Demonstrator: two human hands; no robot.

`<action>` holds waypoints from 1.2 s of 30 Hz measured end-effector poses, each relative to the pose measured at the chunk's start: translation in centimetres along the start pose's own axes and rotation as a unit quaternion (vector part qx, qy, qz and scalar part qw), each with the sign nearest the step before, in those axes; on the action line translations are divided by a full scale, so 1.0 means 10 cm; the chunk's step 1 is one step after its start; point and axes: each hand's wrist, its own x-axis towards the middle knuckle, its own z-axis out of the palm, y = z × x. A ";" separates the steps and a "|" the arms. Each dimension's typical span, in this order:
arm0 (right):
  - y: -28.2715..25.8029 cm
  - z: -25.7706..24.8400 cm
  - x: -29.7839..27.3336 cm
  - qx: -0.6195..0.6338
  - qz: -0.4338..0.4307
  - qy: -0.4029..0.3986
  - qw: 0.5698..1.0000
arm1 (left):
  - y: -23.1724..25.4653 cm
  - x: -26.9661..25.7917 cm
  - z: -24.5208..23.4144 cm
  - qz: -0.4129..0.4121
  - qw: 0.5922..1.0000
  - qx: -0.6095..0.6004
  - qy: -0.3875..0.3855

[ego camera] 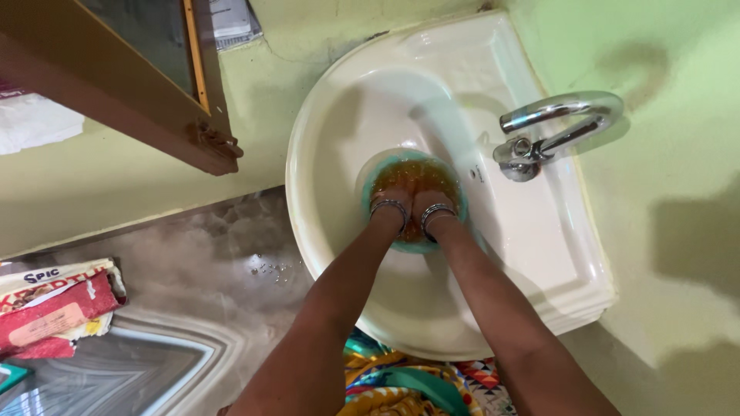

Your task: The person washes a small patterned cloth in a white sink. They repeatedly wet the cloth under the tap, scrub it by hand, and wring it out. A small bowl containing a brownish liquid sits in the sink but is not used during the washing.

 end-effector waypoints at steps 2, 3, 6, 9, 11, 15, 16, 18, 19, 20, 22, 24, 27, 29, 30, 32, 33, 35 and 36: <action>-0.01 0.01 0.01 -0.012 -0.006 -0.003 1.000 | -0.03 -0.05 -0.02 0.015 0.998 -0.050 0.044; 0.00 0.04 0.04 -0.018 -0.010 -0.004 1.000 | -0.05 -0.05 -0.02 0.021 0.995 -0.075 0.066; 0.05 0.21 0.26 0.004 0.013 0.000 1.000 | -0.07 0.02 -0.07 0.042 0.995 -0.070 0.065; 0.18 0.32 0.40 0.013 -0.034 0.036 0.999 | -0.10 -0.07 -0.19 0.060 0.994 -0.064 0.057; 0.31 0.29 0.31 0.103 -0.073 0.090 0.988 | -0.14 -0.32 -0.35 0.123 0.976 -0.169 0.063; 0.39 -0.03 -0.17 0.117 -0.226 0.286 0.924 | -0.04 -1.19 -0.85 0.163 0.925 -0.340 0.035; 0.41 -0.13 -0.32 0.231 -0.250 0.245 0.908 | 0.00 -1.40 -0.99 0.198 0.906 -0.370 0.053; 0.44 -0.36 -0.61 0.447 -0.290 0.155 0.832 | 0.05 -1.74 -1.23 0.212 0.893 -0.390 0.078; 0.45 -0.51 -0.74 0.473 -0.278 0.142 0.824 | 0.05 -1.86 -1.33 0.191 0.900 -0.382 0.083; 0.49 -0.65 -0.89 0.500 -0.263 0.130 0.815 | 0.02 -1.93 -1.38 0.222 0.904 -0.352 0.095; 0.49 -0.88 -1.21 0.524 -0.280 0.132 0.793 | -0.08 -1.93 -1.45 0.284 0.906 -0.289 0.121; 0.49 -1.15 -1.53 0.516 -0.346 0.160 0.767 | -0.13 -1.79 -1.40 0.301 0.920 -0.177 0.176; 0.47 -1.45 -1.93 0.465 -0.354 0.259 0.769 | -0.21 -1.47 -1.16 0.261 0.943 -0.125 0.167; 0.55 -1.61 -2.14 0.535 -0.302 0.255 0.746 | -0.28 -1.23 -0.98 0.289 0.918 -0.226 0.152; 0.57 -1.64 -2.20 0.569 -0.276 0.252 0.732 | -0.33 -1.14 -0.87 0.337 0.872 -0.321 0.152; 0.68 -1.64 -2.23 0.561 -0.252 0.259 0.745 | -0.42 -1.00 -0.81 0.348 0.804 -0.465 0.129; 0.74 -1.61 -2.21 0.557 -0.239 0.262 0.751 | -0.45 -0.97 -0.85 0.315 0.790 -0.515 0.106; 0.78 -1.47 -2.11 0.478 -0.259 0.273 0.794 | -0.43 -1.09 -0.94 0.306 0.783 -0.526 0.128; 0.80 -1.41 -2.06 0.436 -0.268 0.277 0.813 | -0.36 -1.19 -1.03 0.332 0.790 -0.487 0.170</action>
